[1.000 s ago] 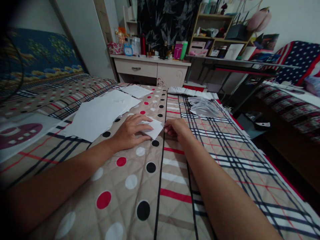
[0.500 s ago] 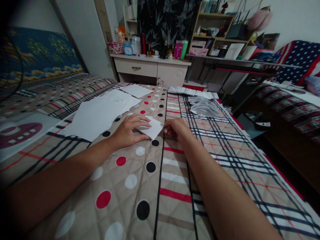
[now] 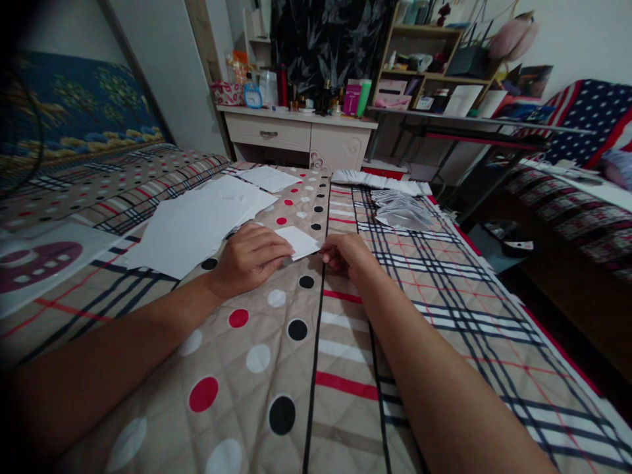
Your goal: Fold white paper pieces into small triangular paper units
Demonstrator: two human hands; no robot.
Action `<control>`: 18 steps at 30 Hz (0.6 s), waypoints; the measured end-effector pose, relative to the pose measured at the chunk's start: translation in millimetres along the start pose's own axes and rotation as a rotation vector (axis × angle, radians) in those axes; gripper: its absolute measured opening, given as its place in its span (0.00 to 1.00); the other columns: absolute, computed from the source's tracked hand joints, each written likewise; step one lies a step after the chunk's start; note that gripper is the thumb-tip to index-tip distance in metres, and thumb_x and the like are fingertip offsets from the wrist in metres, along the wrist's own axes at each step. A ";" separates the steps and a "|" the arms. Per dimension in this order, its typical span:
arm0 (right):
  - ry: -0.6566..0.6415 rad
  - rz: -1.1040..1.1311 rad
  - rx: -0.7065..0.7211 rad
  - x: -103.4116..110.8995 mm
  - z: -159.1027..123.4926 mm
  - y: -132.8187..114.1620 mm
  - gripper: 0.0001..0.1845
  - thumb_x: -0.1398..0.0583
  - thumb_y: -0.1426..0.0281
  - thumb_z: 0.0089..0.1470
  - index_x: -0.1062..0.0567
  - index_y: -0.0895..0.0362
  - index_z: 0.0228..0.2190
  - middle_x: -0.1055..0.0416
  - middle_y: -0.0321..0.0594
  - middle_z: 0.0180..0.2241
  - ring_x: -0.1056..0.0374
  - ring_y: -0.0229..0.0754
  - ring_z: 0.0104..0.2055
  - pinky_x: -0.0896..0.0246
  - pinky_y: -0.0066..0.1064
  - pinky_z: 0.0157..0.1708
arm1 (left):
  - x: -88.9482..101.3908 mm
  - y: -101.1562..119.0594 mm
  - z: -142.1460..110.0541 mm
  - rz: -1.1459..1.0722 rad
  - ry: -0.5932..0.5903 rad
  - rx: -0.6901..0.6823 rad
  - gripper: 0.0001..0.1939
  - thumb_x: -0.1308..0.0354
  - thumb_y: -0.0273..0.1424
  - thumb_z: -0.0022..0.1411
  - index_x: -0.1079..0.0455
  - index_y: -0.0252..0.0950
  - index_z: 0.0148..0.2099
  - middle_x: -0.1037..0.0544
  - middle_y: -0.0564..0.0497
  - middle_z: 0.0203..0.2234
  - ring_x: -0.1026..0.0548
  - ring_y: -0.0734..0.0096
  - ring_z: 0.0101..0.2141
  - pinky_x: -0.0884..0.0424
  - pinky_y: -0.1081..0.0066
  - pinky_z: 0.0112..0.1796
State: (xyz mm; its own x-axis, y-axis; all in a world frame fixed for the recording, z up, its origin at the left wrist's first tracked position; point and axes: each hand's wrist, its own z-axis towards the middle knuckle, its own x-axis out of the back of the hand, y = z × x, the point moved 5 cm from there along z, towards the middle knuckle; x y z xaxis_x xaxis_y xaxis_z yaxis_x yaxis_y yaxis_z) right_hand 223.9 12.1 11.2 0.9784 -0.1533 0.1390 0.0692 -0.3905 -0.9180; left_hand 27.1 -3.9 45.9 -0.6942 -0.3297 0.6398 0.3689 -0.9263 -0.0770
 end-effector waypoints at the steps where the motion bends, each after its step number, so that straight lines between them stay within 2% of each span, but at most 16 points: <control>1: 0.004 0.015 -0.019 -1.0 -0.7 0.8 0.06 0.43 0.75 0.40 0.31 0.60 0.16 0.37 0.37 0.10 0.46 0.32 0.11 0.49 0.24 0.12 | 1.7 1.9 0.5 0.045 0.010 -0.030 0.07 0.43 0.25 0.62 0.25 0.37 0.41 0.19 0.51 0.35 0.25 0.67 0.37 0.33 0.64 0.41; 6: 0.025 0.093 -0.063 -4.3 -3.6 3.8 0.06 0.43 0.75 0.41 0.32 0.60 0.16 0.38 0.34 0.10 0.47 0.30 0.11 0.52 0.21 0.11 | 4.4 5.6 0.9 0.137 -0.004 -0.084 0.07 0.42 0.27 0.61 0.25 0.38 0.42 0.19 0.52 0.36 0.25 0.66 0.37 0.33 0.63 0.39; 14: 0.024 0.123 -0.086 -5.1 -5.3 4.5 0.06 0.43 0.75 0.42 0.32 0.60 0.17 0.37 0.33 0.11 0.47 0.30 0.11 0.50 0.22 0.12 | 3.8 7.9 2.0 0.139 -0.065 -0.097 0.09 0.40 0.36 0.61 0.25 0.39 0.43 0.19 0.51 0.38 0.26 0.63 0.40 0.35 0.62 0.40; 18: 0.010 0.099 -0.058 -9.3 -4.6 4.4 0.06 0.43 0.76 0.41 0.32 0.59 0.16 0.38 0.34 0.10 0.47 0.30 0.12 0.52 0.22 0.12 | 1.3 6.6 1.3 0.175 -0.067 -0.092 0.06 0.43 0.32 0.64 0.25 0.39 0.38 0.19 0.52 0.34 0.27 0.65 0.37 0.36 0.63 0.37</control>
State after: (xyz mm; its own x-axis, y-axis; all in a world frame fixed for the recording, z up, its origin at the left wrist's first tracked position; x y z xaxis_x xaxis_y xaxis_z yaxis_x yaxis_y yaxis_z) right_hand 214.2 7.6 7.6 0.9777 -0.2032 0.0524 -0.0398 -0.4248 -0.9044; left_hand 29.4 -10.2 47.2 -0.5808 -0.4774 0.6594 0.4202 -0.8696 -0.2594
